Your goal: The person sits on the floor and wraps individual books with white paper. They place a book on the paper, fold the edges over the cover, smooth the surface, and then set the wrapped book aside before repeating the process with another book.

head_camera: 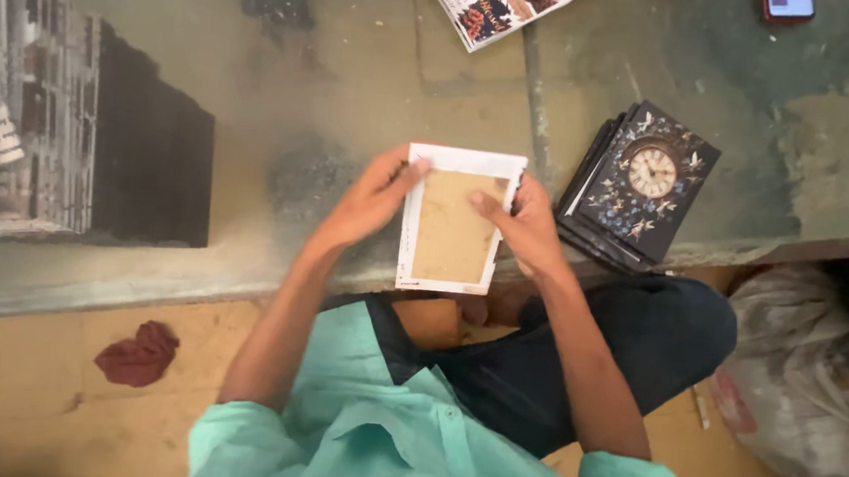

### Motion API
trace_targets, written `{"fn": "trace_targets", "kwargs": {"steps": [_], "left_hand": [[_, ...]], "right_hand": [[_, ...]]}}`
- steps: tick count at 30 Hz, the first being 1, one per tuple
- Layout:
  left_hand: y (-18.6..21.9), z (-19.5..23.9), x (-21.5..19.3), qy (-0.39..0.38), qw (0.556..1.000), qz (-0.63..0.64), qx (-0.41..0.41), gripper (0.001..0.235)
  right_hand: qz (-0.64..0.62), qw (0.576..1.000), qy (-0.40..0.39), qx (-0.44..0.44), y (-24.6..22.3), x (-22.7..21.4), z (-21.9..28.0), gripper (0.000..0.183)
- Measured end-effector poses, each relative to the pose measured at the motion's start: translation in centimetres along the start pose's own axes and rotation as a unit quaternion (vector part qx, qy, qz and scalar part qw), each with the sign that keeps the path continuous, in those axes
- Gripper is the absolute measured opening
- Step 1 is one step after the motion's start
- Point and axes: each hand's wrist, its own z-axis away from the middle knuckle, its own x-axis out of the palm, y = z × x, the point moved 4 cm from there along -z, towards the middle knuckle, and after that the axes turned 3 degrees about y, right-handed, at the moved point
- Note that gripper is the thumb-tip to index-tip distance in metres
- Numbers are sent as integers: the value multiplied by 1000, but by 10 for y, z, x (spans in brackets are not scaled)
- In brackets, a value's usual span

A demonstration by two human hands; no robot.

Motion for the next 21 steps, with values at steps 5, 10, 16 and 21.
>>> {"fn": "trace_targets", "kwargs": {"steps": [5,10,16,21], "left_hand": [[-45,-6,6,100,981,132,-103,45],[-68,3,2,204,944,183,-185,43],[-63,-2,0,160,912,313,-210,28],[-50,-4,-4,103,928,302,-194,20]], "right_hand": [[-94,989,99,63,26,-11,-14,42],[-83,987,74,116,21,-9,-14,32],[-161,975,-2,156,2,1,-19,25],[-129,977,-27,169,2,4,-22,25]]}}
